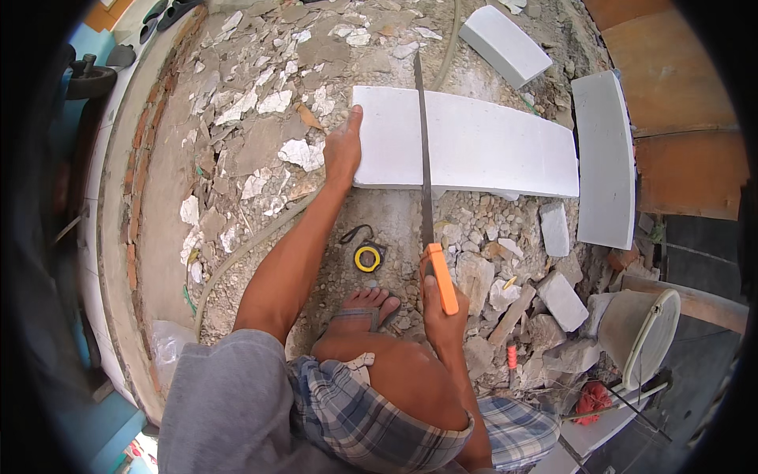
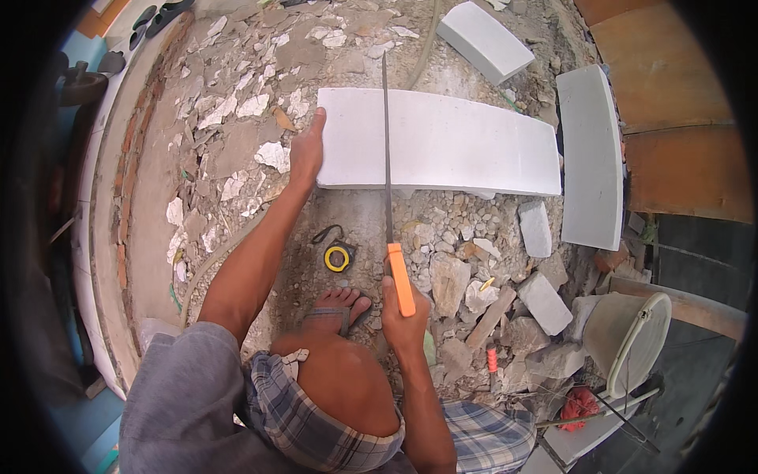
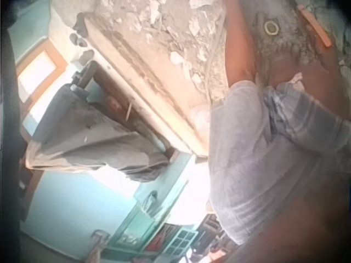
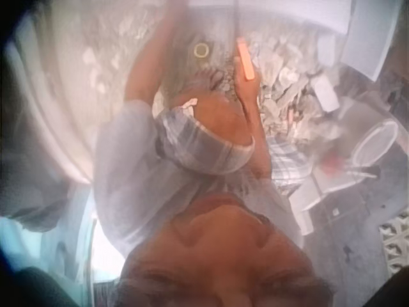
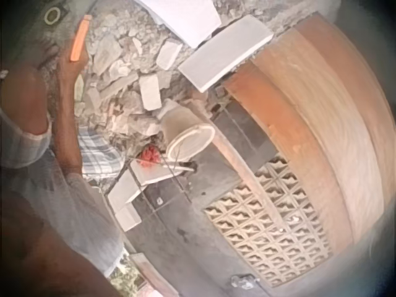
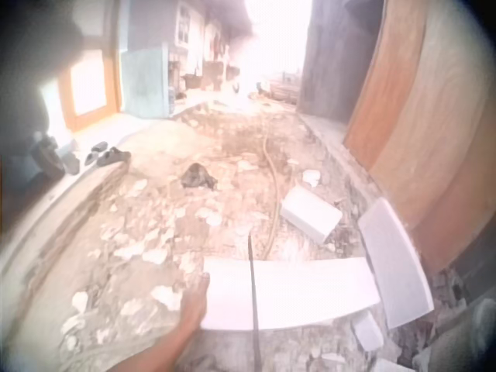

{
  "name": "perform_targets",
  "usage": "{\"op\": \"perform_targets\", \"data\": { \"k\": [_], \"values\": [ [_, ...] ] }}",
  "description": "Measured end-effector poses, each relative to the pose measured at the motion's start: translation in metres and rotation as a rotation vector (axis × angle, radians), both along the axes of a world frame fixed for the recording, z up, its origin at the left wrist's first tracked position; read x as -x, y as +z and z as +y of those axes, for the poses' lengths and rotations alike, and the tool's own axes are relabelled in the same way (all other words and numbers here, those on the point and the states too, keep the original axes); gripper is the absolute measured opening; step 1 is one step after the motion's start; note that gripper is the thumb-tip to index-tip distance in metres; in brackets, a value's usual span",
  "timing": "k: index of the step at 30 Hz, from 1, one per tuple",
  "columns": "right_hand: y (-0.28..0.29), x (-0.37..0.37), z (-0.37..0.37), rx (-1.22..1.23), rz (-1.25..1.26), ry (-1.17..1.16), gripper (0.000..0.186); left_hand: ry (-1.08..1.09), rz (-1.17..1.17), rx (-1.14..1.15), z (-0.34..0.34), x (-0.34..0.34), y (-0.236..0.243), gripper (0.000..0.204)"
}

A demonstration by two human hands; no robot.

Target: The person measures and marks a white rectangular tile with a tape measure and pencil, then uses a hand saw to cut the tile along the marked line. The person repeats this process on a second tile, measuring, marking, and sawing it into pieces.

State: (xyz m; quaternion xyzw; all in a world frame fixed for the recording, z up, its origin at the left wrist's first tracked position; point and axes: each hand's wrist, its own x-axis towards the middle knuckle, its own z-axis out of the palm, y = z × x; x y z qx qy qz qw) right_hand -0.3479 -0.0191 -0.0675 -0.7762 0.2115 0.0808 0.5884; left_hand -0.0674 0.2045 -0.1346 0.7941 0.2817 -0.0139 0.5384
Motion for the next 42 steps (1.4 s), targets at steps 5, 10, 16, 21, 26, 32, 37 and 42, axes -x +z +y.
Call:
{"op": "perform_targets", "data": {
  "k": [5, 10, 16, 21, 26, 32, 37, 42],
  "values": [
    [0.001, 0.025, 0.0, 0.018, 0.013, -0.023, 0.032, -0.027, 0.017, -0.002, 0.001, -0.007, -0.003, 0.083],
    [-0.025, 0.074, -0.008, 0.05, -0.082, 0.005, 0.033, -0.012, -0.04, -0.028, 0.001, -0.006, -0.007, 0.085],
    [-0.053, 0.046, -0.002, -0.012, -0.11, -0.058, 0.033, -0.008, 0.05, -0.033, 0.002, -0.008, -0.006, 0.085],
    [-0.028, 0.068, 0.002, 0.113, -0.062, -0.002, 0.029, 0.011, -0.013, 0.01, 0.002, -0.008, -0.008, 0.089],
    [-0.032, 0.006, 0.003, 0.032, -0.101, 0.006, 0.028, 0.011, 0.026, 0.017, 0.004, -0.012, -0.014, 0.094],
    [-0.022, 0.042, 0.002, 0.107, -0.073, -0.01, 0.02, 0.002, -0.033, 0.075, 0.009, -0.017, -0.031, 0.097],
    [-0.03, 0.021, 0.005, -0.048, -0.112, -0.027, 0.024, -0.027, -0.114, 0.236, 0.012, -0.018, -0.036, 0.095],
    [-0.035, 0.066, 0.002, 0.114, -0.126, 0.002, 0.023, -0.065, -0.133, 0.42, 0.011, -0.018, -0.037, 0.09]
  ]
}}
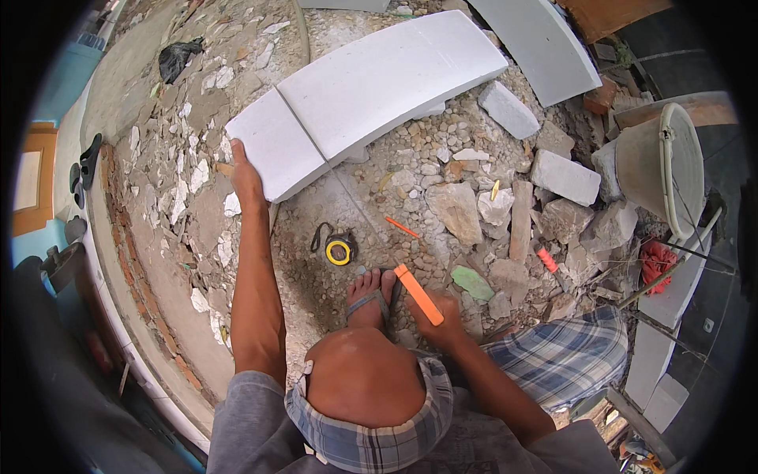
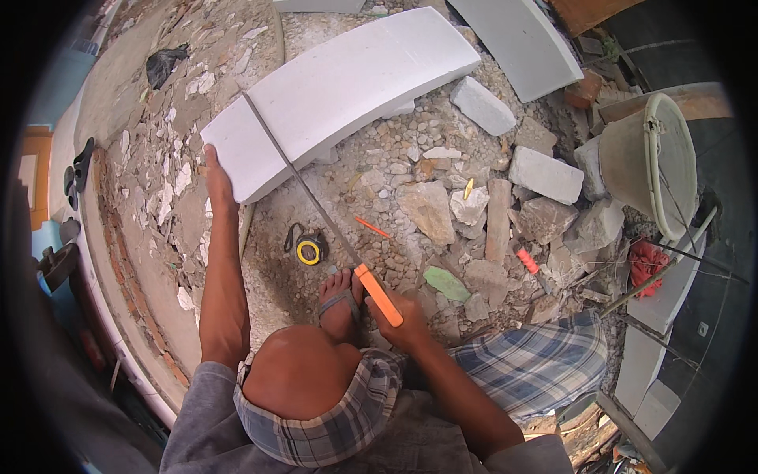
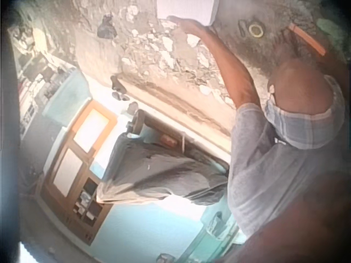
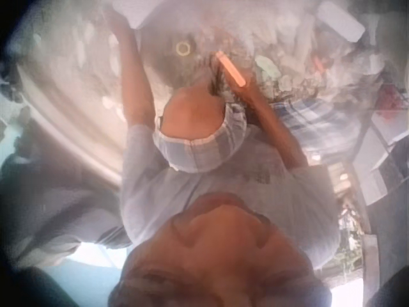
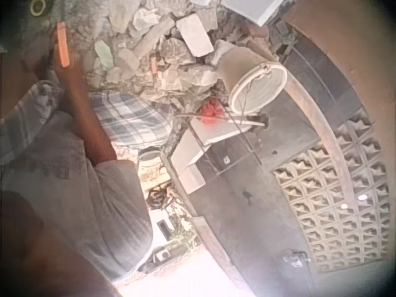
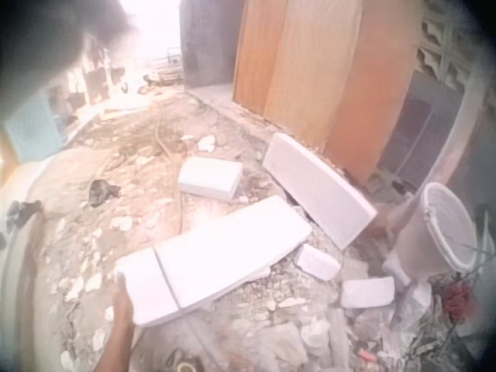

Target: The person measures and marks a white rectangular tile with a tape measure and pencil, then uses a hand saw to cut the tile along the marked line. The person repeats this process on a second tile, measuring, marking, and sawing it into pieces.

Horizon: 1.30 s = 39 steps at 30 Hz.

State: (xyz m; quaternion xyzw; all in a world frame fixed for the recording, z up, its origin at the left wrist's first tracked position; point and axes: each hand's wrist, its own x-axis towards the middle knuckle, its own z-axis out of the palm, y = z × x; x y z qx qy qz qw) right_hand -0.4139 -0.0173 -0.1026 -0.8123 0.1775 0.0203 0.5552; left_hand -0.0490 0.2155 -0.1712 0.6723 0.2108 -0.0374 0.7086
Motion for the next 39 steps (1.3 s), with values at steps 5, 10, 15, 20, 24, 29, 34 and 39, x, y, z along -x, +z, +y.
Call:
{"op": "perform_targets", "data": {
  "k": [5, 10, 15, 20, 24, 29, 34, 39],
  "values": [
    [0.0, -0.033, 0.003, -0.18, -0.076, -0.072, 0.023, 0.018, -0.024, -0.074, 0.001, -0.003, -0.002, 0.088],
    [0.015, -0.024, 0.0, -0.173, -0.012, -0.045, 0.022, 0.022, -0.007, -0.093, -0.001, -0.002, 0.002, 0.09],
    [0.012, -0.023, 0.0, -0.136, 0.038, -0.065, 0.024, 0.033, 0.034, -0.128, -0.005, 0.007, 0.006, 0.09],
    [0.035, -0.063, 0.005, -0.154, 0.022, -0.031, 0.025, 0.07, 0.009, -0.219, -0.002, 0.004, 0.007, 0.091],
    [0.046, -0.009, -0.008, 0.027, 0.058, 0.077, 0.021, 0.089, 0.109, -0.301, -0.003, 0.004, 0.007, 0.091],
    [0.036, -0.073, -0.003, -0.141, 0.034, 0.015, 0.027, 0.104, 0.074, -0.404, -0.008, 0.008, 0.018, 0.095],
    [0.03, -0.048, -0.001, -0.059, 0.183, 0.016, 0.025, 0.1, 0.147, -0.445, -0.007, 0.005, 0.021, 0.096],
    [0.017, -0.017, -0.006, -0.101, 0.213, -0.017, 0.025, 0.077, 0.142, -0.462, -0.007, 0.009, 0.016, 0.093]
  ]
}}
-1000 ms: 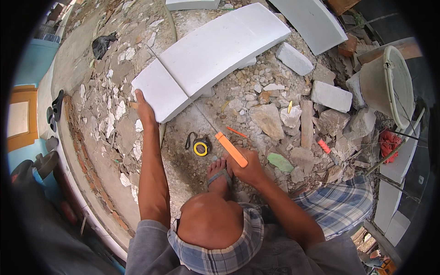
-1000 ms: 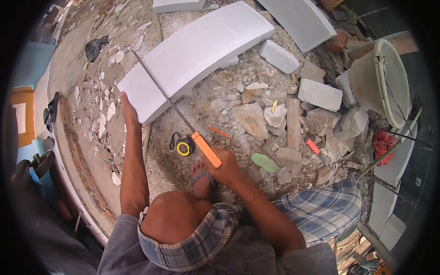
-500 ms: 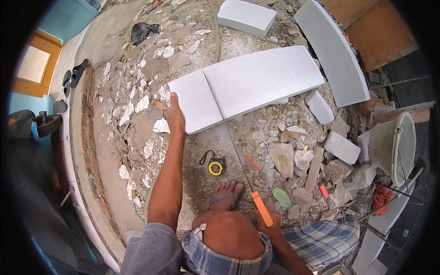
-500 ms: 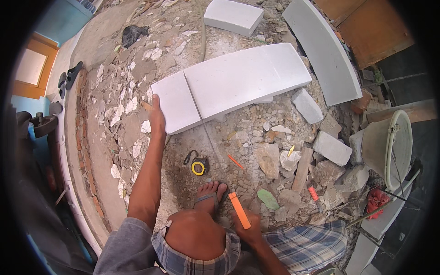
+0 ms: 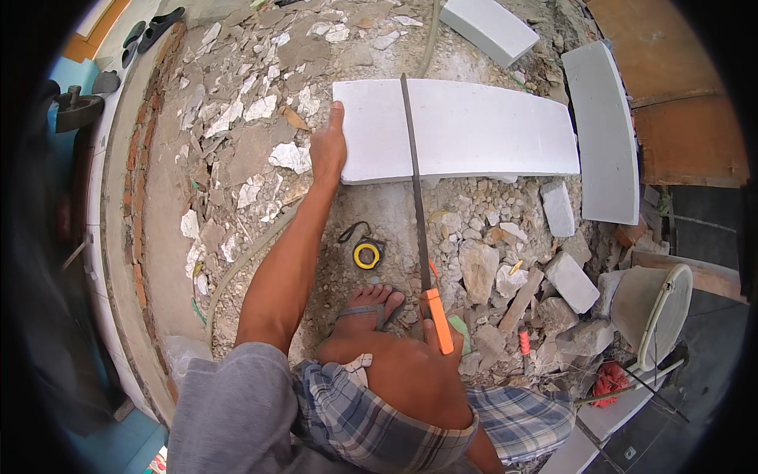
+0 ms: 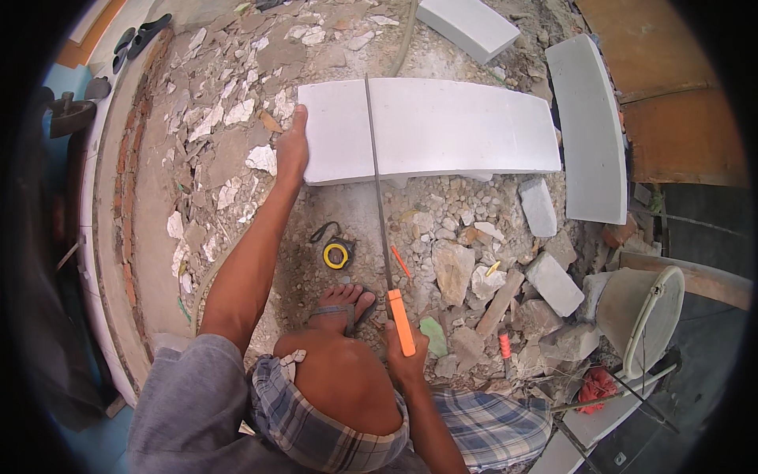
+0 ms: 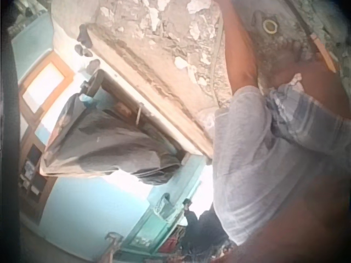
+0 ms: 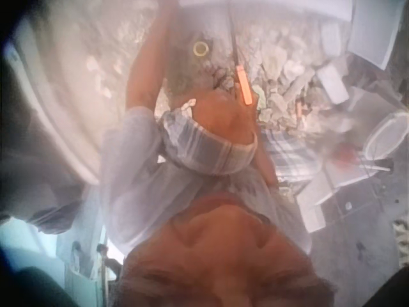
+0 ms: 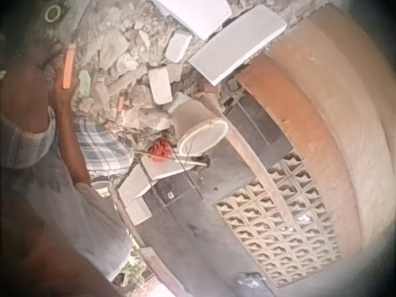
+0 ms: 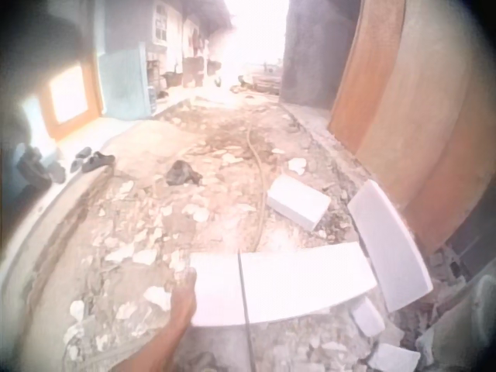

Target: The person measures and marks a white rectangular tile with a tape measure and pencil, then uses a hand saw to cut the tile along the marked line. The person repeats this process on a second tile, measuring, marking, and sawing it into pieces.

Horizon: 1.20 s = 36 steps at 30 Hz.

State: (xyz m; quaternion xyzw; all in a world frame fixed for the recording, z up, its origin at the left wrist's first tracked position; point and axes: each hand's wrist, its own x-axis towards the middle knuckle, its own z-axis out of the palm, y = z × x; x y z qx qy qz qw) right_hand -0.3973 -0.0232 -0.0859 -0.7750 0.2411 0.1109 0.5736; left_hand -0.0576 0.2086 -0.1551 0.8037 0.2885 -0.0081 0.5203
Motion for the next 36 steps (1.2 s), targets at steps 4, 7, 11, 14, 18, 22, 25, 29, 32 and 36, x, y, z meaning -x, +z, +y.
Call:
{"op": "perform_targets", "data": {
  "k": [4, 7, 11, 14, 18, 22, 25, 29, 32, 36],
  "values": [
    [-0.012, -0.024, 0.006, -0.031, -0.111, -0.011, 0.027, -0.029, -0.017, -0.009, 0.0, 0.005, 0.005, 0.091],
    [-0.01, -0.003, 0.004, 0.01, -0.042, -0.021, 0.028, -0.019, 0.052, -0.001, -0.001, 0.002, 0.011, 0.089],
    [-0.014, 0.002, 0.0, 0.053, -0.048, 0.043, 0.028, 0.014, 0.01, -0.006, -0.003, 0.002, 0.013, 0.09],
    [-0.015, -0.024, 0.005, -0.038, -0.159, -0.011, 0.028, 0.002, 0.021, -0.059, -0.004, 0.002, 0.014, 0.091],
    [-0.003, -0.015, 0.007, -0.016, -0.115, -0.006, 0.027, -0.02, -0.013, -0.023, -0.003, 0.003, 0.016, 0.09],
    [0.028, -0.028, 0.012, 0.086, -0.033, 0.032, 0.027, -0.02, 0.037, -0.01, -0.002, 0.007, 0.016, 0.089],
    [0.03, -0.065, 0.013, -0.052, -0.083, 0.024, 0.03, -0.022, 0.039, -0.031, -0.003, 0.007, 0.013, 0.09],
    [0.009, -0.078, 0.006, -0.029, -0.194, 0.042, 0.03, 0.002, -0.042, -0.025, -0.002, 0.005, 0.007, 0.091],
    [0.011, -0.021, -0.009, 0.019, -0.232, -0.013, 0.029, 0.004, 0.012, -0.049, 0.001, -0.001, 0.005, 0.091],
    [0.026, 0.054, -0.042, 0.238, -0.342, -0.24, 0.028, 0.017, -0.035, -0.054, 0.0, 0.001, 0.001, 0.099]
  ]
}}
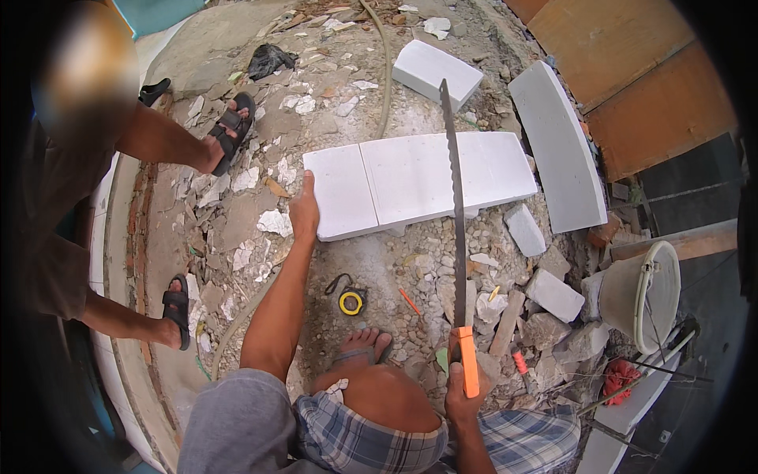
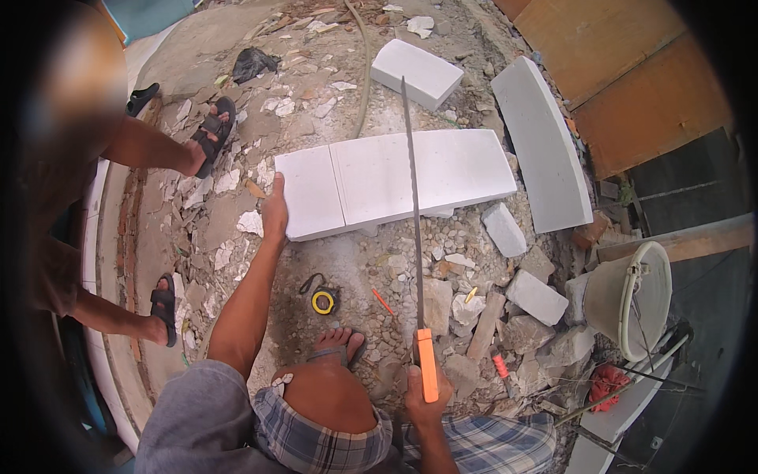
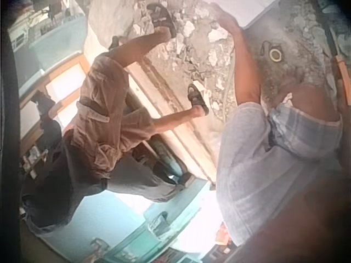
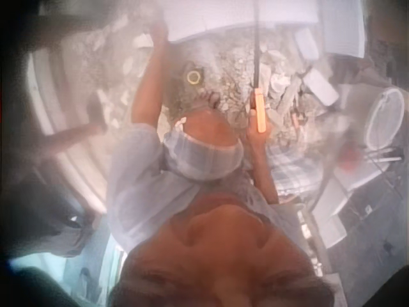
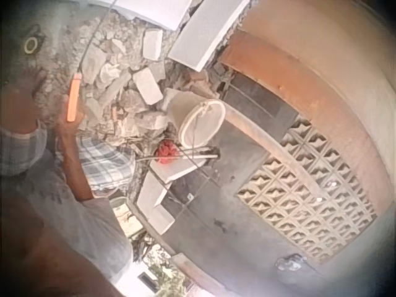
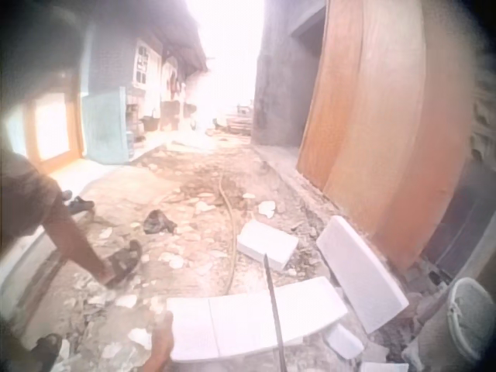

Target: The person measures and marks a white rectangular tile with a tape measure and pencil, then uses a hand saw to cut the tile along the marked line. The person repeats this process on a second tile, measuring, marking, and sawing it into pieces.

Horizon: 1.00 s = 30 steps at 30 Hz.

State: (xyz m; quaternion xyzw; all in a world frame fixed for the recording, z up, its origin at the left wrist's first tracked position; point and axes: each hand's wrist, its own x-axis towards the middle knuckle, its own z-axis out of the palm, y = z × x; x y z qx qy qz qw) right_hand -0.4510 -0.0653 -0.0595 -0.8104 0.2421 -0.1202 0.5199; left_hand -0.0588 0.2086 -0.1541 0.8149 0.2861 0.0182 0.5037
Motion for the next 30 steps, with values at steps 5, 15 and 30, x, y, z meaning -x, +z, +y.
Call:
{"op": "perform_targets", "data": {
  "k": [5, 15, 30],
  "values": [
    [-0.001, -0.006, -0.028, 0.268, 0.173, -0.304, 0.035, -0.094, -0.035, 0.453, 0.006, -0.007, -0.004, 0.1],
    [-0.067, 0.009, -0.04, 0.567, 0.662, -0.132, 0.055, -0.147, 0.298, 0.458, 0.034, -0.072, 0.032, 0.115],
    [-0.037, -0.036, -0.052, 0.487, 0.688, 0.078, 0.074, -0.332, 0.062, 0.394, -0.006, -0.129, 0.049, 0.093]
  ]
}}
